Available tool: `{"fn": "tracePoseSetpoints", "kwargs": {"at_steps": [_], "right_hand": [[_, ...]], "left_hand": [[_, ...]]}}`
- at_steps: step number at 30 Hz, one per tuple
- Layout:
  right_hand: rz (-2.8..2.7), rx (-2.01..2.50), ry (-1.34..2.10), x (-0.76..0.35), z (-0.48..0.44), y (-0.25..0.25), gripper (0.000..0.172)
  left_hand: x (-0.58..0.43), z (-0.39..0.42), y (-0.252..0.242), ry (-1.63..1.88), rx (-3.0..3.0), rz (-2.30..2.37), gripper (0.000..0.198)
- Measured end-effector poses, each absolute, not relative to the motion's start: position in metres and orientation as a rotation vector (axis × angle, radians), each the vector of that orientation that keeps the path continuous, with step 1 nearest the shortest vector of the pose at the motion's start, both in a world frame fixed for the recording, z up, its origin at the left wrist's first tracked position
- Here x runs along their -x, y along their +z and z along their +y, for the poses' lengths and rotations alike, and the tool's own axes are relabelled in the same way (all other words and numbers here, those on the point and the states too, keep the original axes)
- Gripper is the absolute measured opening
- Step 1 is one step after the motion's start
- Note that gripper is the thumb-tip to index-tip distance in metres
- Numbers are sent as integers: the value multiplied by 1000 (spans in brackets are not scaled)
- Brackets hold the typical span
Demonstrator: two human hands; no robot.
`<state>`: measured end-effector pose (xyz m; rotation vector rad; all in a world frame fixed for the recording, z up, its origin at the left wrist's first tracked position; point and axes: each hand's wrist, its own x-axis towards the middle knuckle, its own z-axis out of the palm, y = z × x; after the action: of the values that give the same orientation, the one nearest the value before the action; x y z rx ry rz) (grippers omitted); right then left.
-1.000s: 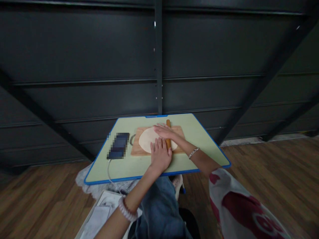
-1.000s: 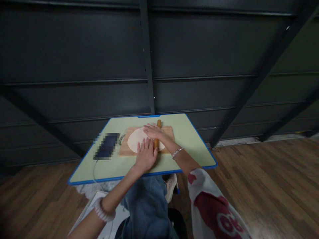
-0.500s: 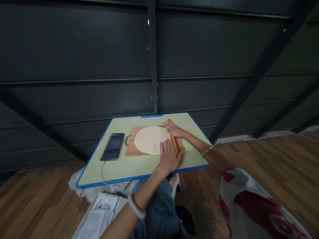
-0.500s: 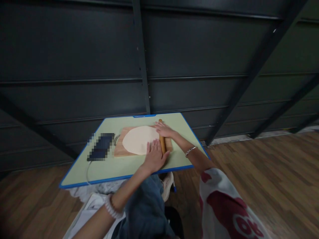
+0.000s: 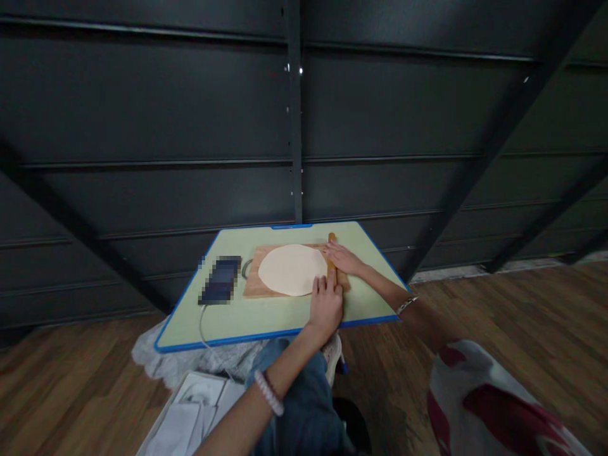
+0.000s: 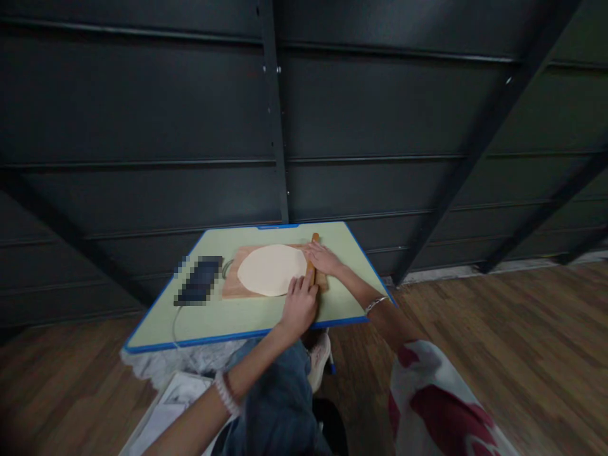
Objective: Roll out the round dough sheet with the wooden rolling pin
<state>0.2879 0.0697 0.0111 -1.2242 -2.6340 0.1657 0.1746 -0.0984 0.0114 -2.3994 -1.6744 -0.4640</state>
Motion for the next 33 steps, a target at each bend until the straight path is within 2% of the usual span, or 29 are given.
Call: {"fn": "tracePoseSetpoints", "kwargs": {"at_steps": [6, 11, 17, 22, 27, 30, 33], "right_hand": [[-2720, 1163, -120, -306, 65, 32, 40], [-2737, 1213, -120, -333, 46, 41, 37], [-2648, 1167, -75, -337, 14, 24, 39], [-2522, 1148, -6, -321, -5, 5, 43], [-2543, 1226, -27, -307, 0, -1, 55], [-2542, 1300, -55, -302, 17, 2, 55], [-2526, 1394, -68, -294, 43, 7, 57]], "left_hand": [[-153, -98, 12, -572, 2425, -1654, 44], [-123, -86, 30, -652, 2441, -1600, 54], [-72, -65, 29, -396, 2483, -1677, 48], [-69, -61, 12, -263, 2390, -1706, 49], [-79, -32, 12, -195, 2369, -1846, 79], [-78, -5, 21, -80, 2434, -1922, 84], [-77, 17, 28, -5, 2470, -1955, 79]]}}
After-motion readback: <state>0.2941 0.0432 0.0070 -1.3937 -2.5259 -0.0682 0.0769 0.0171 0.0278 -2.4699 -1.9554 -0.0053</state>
